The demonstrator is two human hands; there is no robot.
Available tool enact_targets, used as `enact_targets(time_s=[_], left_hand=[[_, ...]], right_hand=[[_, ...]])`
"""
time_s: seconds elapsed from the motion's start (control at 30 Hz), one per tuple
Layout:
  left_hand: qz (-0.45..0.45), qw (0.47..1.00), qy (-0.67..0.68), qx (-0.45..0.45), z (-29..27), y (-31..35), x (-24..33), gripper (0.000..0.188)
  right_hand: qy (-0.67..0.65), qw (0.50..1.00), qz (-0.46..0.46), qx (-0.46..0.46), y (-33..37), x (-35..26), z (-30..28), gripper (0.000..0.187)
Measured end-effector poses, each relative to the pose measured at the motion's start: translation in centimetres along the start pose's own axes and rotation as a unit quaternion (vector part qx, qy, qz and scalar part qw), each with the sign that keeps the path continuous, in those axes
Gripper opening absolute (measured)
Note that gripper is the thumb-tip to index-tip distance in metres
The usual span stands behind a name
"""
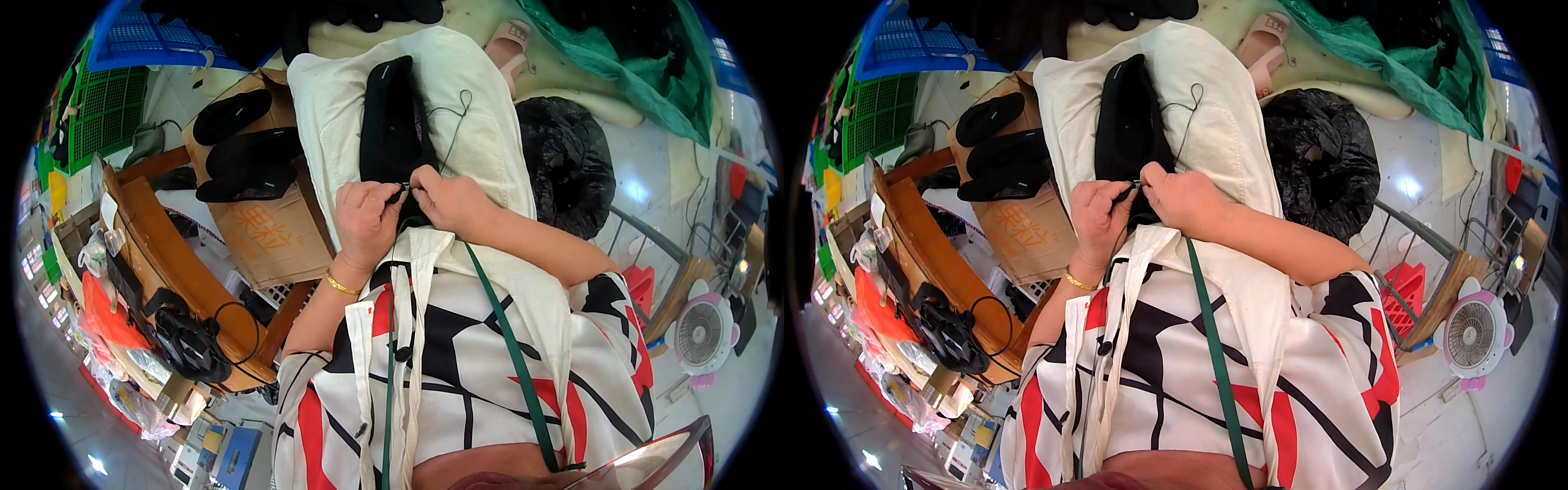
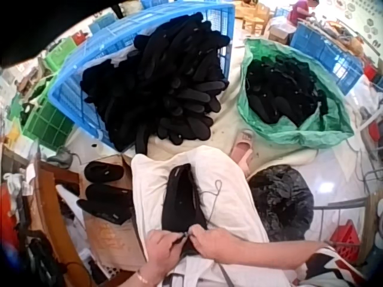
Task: The person sits on the floor in a workshop and sews black slippers by hand using a needle and thread. They pick up slippers from a nearby cardboard box, stitch the soles, and place the finished items into a green bag.
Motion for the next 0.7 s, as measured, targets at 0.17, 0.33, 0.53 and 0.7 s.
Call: enact_targets(time_s=[0.17,0.33,0.53,0.7], left_hand=[[0.027,1.0,0.003,0.006,0.3,0.1,0.1,0.029],[0.065,0.998,-0.022,-0.003,0.2,0.1,0.5,0.034],[0.115,0.992,-0.06,-0.004,0.3,0.0,0.8,0.034],[0.135,0.988,-0.077,-0.007,0.0,-0.1,1.1,0.032]], right_hand=[[-0.191,0.979,0.071,-0.024,-1.2,1.0,0.0,0.014],[-0.26,0.911,0.243,-0.21,-2.8,-0.9,-2.8,0.015],[-0.085,0.985,0.0,-0.149,-5.5,0.1,-2.8,0.019],[-0.085,0.958,0.011,-0.275,-7.1,0.2,-1.6,0.021]])
Point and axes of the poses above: each hand's wrist, its own y-axis away from the middle knuckle, its own z-axis out of the palm, x = y × z, the point moved 5 cm from there along -y, towards the middle knuckle, and after that the axes turned 1 degree about -z, right-handed, at the moved point
